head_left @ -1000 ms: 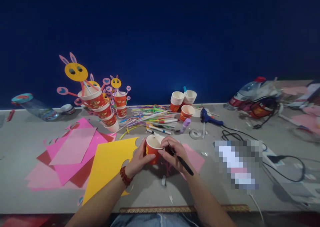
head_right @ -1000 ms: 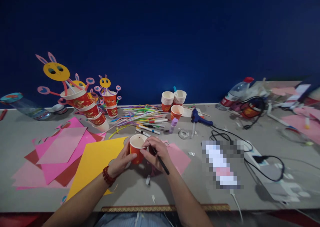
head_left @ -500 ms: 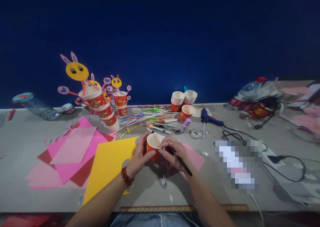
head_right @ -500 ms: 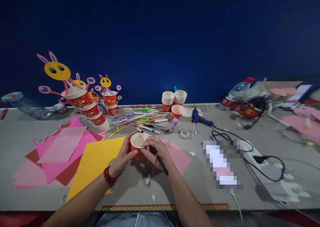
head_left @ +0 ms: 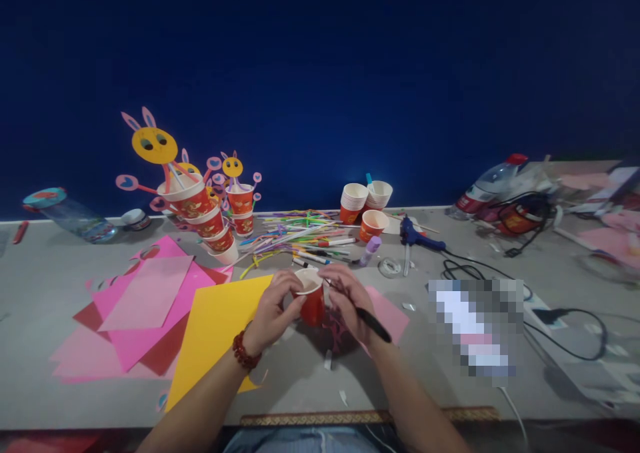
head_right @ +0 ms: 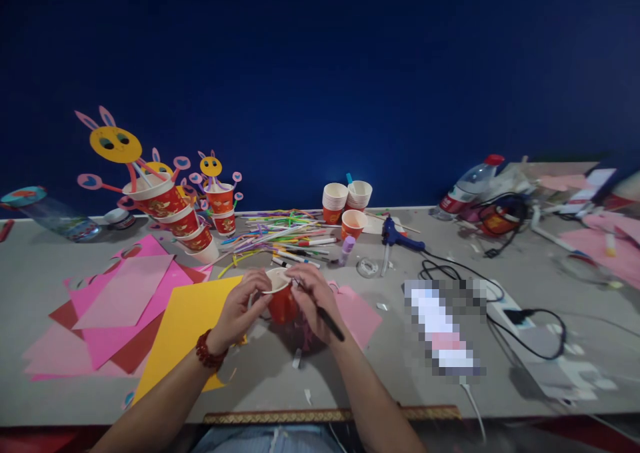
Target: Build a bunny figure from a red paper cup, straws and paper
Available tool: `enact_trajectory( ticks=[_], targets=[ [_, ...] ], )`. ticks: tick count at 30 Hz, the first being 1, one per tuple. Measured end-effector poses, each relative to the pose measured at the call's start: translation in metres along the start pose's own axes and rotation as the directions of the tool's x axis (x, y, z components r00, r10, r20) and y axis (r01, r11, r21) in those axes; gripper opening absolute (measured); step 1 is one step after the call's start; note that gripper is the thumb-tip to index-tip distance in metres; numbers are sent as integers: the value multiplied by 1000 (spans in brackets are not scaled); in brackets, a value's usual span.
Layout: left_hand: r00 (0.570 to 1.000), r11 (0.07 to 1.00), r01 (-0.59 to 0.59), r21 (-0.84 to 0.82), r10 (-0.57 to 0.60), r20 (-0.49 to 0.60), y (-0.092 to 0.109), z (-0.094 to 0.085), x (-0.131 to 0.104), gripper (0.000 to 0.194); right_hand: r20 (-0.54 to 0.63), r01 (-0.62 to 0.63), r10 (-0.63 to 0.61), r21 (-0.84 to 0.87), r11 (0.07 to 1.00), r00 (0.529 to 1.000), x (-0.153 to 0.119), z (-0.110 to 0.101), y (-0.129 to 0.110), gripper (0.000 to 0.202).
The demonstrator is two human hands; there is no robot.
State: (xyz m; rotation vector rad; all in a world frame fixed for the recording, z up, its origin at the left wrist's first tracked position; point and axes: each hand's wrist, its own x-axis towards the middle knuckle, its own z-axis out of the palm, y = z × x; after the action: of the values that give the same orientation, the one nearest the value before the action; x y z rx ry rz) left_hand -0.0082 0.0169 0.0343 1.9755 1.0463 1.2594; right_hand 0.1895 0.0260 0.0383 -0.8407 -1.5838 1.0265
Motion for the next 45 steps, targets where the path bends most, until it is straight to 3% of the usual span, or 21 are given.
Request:
enact_trajectory(
  ticks=[3, 6, 9, 15, 21, 29, 34, 39, 42, 45],
  targets=[
    [994, 994, 88, -69, -92, -62, -1, -2, 0, 17, -168, -99, 134, 205, 974, 977, -3, 2, 1, 25],
    [989, 990, 124, -62, -129, -70, 0, -4, 0, 19, -253, -22, 84, 239, 971, 964, -6, 4, 1, 28],
    [988, 991, 131, -39, -133, -78, 1, -5, 0, 19, -215, -9, 78, 304, 953, 974, -10, 8, 0, 35],
    [989, 992, 122, -16, -123, -77, -1, -3, 1, 19, -3, -174, 182, 266, 948, 983, -15, 22, 1, 32],
    [990, 993, 111, 27, -108, -88, -3, -3, 1, 18, 0, -157, 158, 95, 983, 987, -17, 26, 3, 18],
    [993, 996, 81, 32, -78, -92, -5, -3, 1, 19, -3, -239, 243, 158, 958, 970, -20, 27, 6, 22],
    [994, 997, 60, 42, -55, -95, -6, -4, 0, 15, -10, -195, 198, 128, 972, 980, -18, 27, 6, 21],
    [996, 995, 28, 99, -20, -82, -6, -6, 0, 13, 86, -13, 29, -184, 983, 996, -11, 15, -2, 18],
    [998, 980, -8, 197, 21, -66, -4, -7, 0, 13, 150, 93, -54, -269, 959, 987, -9, 9, -4, 15],
    [993, 946, -75, 315, 101, -67, -1, -8, 0, 9, 88, -15, 32, -184, 983, 996, -11, 14, -1, 16]
  ],
)
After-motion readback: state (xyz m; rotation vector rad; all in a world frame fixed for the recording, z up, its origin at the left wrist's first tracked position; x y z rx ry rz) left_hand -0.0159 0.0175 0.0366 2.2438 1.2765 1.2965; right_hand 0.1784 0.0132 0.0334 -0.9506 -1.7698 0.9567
